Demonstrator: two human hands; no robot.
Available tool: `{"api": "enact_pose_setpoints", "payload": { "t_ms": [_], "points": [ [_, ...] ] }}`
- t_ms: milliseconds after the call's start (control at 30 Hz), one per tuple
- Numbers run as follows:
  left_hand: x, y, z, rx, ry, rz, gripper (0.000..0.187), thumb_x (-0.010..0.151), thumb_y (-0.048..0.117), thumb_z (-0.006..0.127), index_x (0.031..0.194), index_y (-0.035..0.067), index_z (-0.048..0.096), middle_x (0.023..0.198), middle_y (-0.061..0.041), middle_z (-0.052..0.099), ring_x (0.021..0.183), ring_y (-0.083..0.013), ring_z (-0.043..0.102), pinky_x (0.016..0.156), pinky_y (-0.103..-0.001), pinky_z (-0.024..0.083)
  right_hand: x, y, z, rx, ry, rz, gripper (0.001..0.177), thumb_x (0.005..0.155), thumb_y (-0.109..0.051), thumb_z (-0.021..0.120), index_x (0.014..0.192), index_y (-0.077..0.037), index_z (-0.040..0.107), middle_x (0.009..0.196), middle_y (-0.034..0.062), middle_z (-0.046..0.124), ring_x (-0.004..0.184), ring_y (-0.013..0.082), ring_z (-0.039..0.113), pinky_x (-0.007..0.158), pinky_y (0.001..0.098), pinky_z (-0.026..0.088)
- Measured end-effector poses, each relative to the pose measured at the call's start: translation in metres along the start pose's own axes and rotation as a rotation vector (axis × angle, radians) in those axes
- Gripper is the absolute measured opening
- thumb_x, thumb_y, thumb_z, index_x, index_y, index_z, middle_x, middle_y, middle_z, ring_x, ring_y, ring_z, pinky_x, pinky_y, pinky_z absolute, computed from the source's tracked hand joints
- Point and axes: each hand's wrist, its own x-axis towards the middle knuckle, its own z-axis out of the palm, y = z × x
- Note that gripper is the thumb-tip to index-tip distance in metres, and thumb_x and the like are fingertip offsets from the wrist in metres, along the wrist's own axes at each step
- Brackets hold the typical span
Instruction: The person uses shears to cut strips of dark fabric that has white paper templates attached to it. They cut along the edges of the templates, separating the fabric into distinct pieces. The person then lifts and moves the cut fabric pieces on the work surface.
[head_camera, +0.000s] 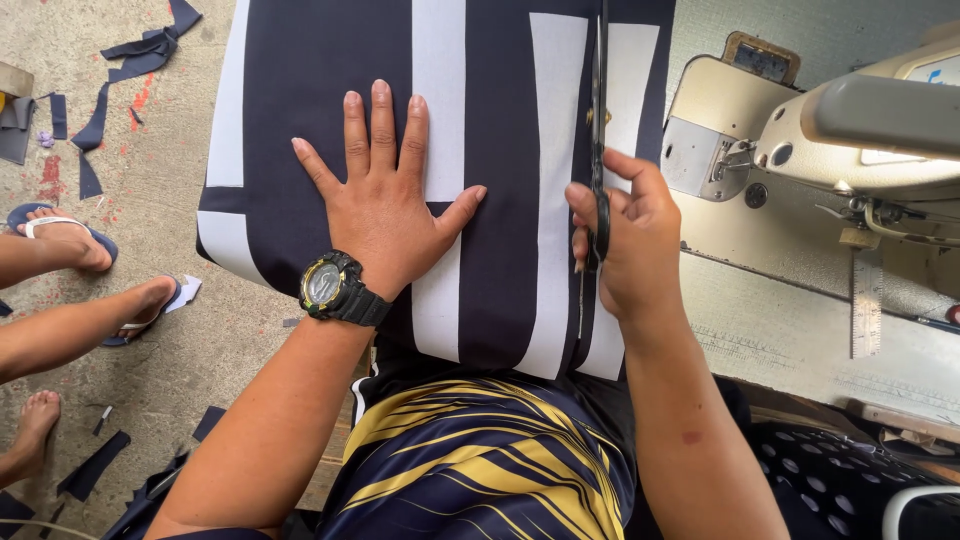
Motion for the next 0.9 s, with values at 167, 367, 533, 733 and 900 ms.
{"api": "enact_pose_setpoints", "payload": {
  "t_ms": [167, 367, 533, 733, 900],
  "points": [
    [0.001, 0.0, 0.0, 0.004, 0.002, -0.001, 0.098, 0.095, 0.083, 0.043, 0.165, 0.018, 0.024, 0.169, -0.012, 0.013, 0.155, -0.0337, 0.008, 0.11, -0.081, 0.013, 0.005, -0.005, 0.0, -0.047, -0.048, -0.031, 0.068, 0.083, -0.019, 0.077, 0.142, -0.003, 0.047, 0.06, -0.0025, 0.043, 0.045, 0.0105, 0.05, 0.038, 0.0246, 0.038],
    [0.0, 0.0, 0.0, -0.012, 0.012, 0.006, 0.097, 0.095, 0.081, 0.045, 0.165, 0.017, 0.025, 0.169, -0.013, 0.014, 0.155, -0.0348, 0.009, 0.109, -0.082, 0.012, 0.013, -0.01, 0.003, -0.019, -0.008, -0.006, 0.071, 0.079, -0.024, 0.079, 0.14, -0.003, 0.049, 0.062, -0.0003, 0.048, 0.043, 0.0121, 0.048, 0.035, 0.0265, 0.036],
    [0.0, 0.0, 0.001, -0.012, 0.037, 0.0, 0.096, 0.094, 0.081, 0.046, 0.163, 0.017, 0.028, 0.168, -0.014, 0.016, 0.154, -0.0349, 0.01, 0.109, -0.082, 0.012, 0.027, -0.025, 0.01, -0.029, -0.007, -0.002, 0.066, 0.081, -0.025, 0.077, 0.139, -0.007, 0.05, 0.068, 0.0036, 0.052, 0.044, 0.0133, 0.048, 0.039, 0.0278, 0.035],
    [0.0, 0.0, 0.002, -0.037, 0.016, -0.014, 0.097, 0.093, 0.081, 0.042, 0.164, 0.018, 0.025, 0.169, -0.013, 0.014, 0.155, -0.0334, 0.006, 0.11, -0.081, 0.008, 0.032, -0.013, 0.006, -0.01, -0.044, -0.048, 0.068, 0.082, -0.019, 0.079, 0.141, -0.004, 0.048, 0.061, -0.0019, 0.046, 0.044, 0.0126, 0.049, 0.038, 0.0271, 0.038],
    [0.001, 0.0, 0.003, -0.038, 0.016, -0.019, 0.098, 0.092, 0.081, 0.042, 0.164, 0.018, 0.025, 0.169, -0.013, 0.012, 0.155, -0.0327, 0.004, 0.111, -0.081, 0.006, 0.042, -0.027, 0.012, 0.001, 0.005, -0.006, 0.061, 0.08, -0.024, 0.078, 0.134, -0.009, 0.054, 0.068, 0.0052, 0.053, 0.042, 0.014, 0.047, 0.038, 0.0289, 0.035]
  ]
}}
